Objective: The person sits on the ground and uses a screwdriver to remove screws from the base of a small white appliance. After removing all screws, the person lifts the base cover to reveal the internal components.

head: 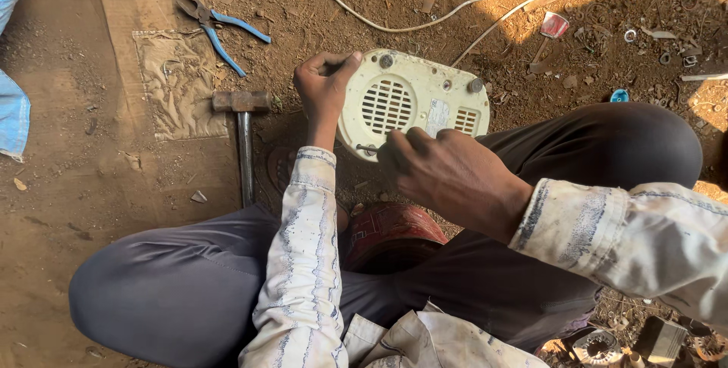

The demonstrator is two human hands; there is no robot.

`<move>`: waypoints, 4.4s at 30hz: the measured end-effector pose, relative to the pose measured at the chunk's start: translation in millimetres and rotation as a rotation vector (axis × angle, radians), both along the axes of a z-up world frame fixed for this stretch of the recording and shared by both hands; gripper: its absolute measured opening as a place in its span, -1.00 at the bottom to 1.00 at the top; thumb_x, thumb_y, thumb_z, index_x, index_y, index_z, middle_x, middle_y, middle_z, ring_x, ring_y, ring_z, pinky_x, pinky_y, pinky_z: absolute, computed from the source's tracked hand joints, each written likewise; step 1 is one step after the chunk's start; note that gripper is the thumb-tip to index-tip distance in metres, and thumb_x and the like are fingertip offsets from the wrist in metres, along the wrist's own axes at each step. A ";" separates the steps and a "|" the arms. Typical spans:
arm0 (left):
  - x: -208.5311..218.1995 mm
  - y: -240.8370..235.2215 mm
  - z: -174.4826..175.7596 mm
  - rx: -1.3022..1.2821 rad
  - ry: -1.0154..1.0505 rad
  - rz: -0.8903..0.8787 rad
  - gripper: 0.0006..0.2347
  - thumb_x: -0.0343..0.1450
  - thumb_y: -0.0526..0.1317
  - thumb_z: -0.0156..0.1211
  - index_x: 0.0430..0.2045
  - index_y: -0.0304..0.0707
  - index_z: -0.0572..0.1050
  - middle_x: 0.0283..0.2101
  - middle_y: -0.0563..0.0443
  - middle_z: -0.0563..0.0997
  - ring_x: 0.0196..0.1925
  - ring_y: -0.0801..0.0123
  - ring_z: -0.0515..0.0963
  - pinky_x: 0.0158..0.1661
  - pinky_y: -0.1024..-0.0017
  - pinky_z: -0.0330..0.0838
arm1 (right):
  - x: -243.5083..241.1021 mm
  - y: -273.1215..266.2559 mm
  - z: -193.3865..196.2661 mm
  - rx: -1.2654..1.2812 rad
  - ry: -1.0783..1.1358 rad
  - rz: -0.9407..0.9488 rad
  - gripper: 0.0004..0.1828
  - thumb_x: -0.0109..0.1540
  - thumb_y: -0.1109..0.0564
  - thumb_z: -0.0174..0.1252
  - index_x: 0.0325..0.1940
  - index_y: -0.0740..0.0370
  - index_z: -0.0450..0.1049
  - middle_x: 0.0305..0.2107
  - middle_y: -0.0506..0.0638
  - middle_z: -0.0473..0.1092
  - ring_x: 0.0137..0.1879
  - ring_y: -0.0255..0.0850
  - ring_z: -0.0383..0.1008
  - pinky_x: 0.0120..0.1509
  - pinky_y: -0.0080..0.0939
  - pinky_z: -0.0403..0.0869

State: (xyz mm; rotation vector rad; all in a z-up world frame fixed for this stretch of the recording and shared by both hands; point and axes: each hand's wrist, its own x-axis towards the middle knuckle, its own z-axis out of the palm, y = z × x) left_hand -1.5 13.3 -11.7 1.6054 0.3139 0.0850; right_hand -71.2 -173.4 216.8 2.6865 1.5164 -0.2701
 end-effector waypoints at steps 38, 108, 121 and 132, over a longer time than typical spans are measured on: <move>-0.1 -0.4 0.9 0.051 0.110 -0.011 -0.86 0.30 -0.20 0.45 -0.51 -0.29 0.65 -0.47 -0.05 0.73 -0.51 0.45 0.70 -0.39 0.46 0.60 | -7.8 -11.3 -3.5 0.217 0.280 -0.315 -0.55 0.20 0.05 0.19 0.00 0.52 0.41 -0.44 0.20 0.36 -0.64 -0.06 0.37 -0.59 -0.01 0.37; -41.9 26.9 -4.3 0.424 -0.064 0.019 -0.64 0.48 0.04 0.25 -0.56 -0.29 0.64 -0.63 0.04 0.63 -0.65 0.53 0.61 -0.62 0.56 0.40 | 93.6 -37.5 16.6 0.190 0.431 -0.546 -0.82 0.19 0.10 0.27 -0.33 0.30 0.55 -0.63 0.13 0.49 -0.56 -0.02 0.52 -0.41 -0.03 0.51; -41.4 24.2 6.4 0.400 -0.032 0.021 -0.63 0.46 0.05 0.27 -0.57 -0.31 0.63 -0.64 0.05 0.62 -0.64 0.54 0.57 -0.58 0.54 0.36 | 81.9 -16.1 1.0 -0.124 0.354 -0.474 -0.59 0.38 0.02 0.04 -0.47 0.25 0.54 -0.74 0.04 0.38 -0.70 -0.17 0.35 -0.61 -0.13 0.42; -39.8 21.2 13.6 0.355 -0.085 0.015 -0.77 0.44 -0.10 0.35 -0.43 -0.33 0.68 -0.51 0.02 0.69 -0.51 0.50 0.64 -0.46 0.53 0.45 | 76.7 9.0 -6.6 -0.073 0.366 -0.541 -0.82 0.17 0.25 0.08 -0.48 0.34 0.55 -0.70 0.12 0.45 -0.62 -0.13 0.51 -0.58 -0.12 0.50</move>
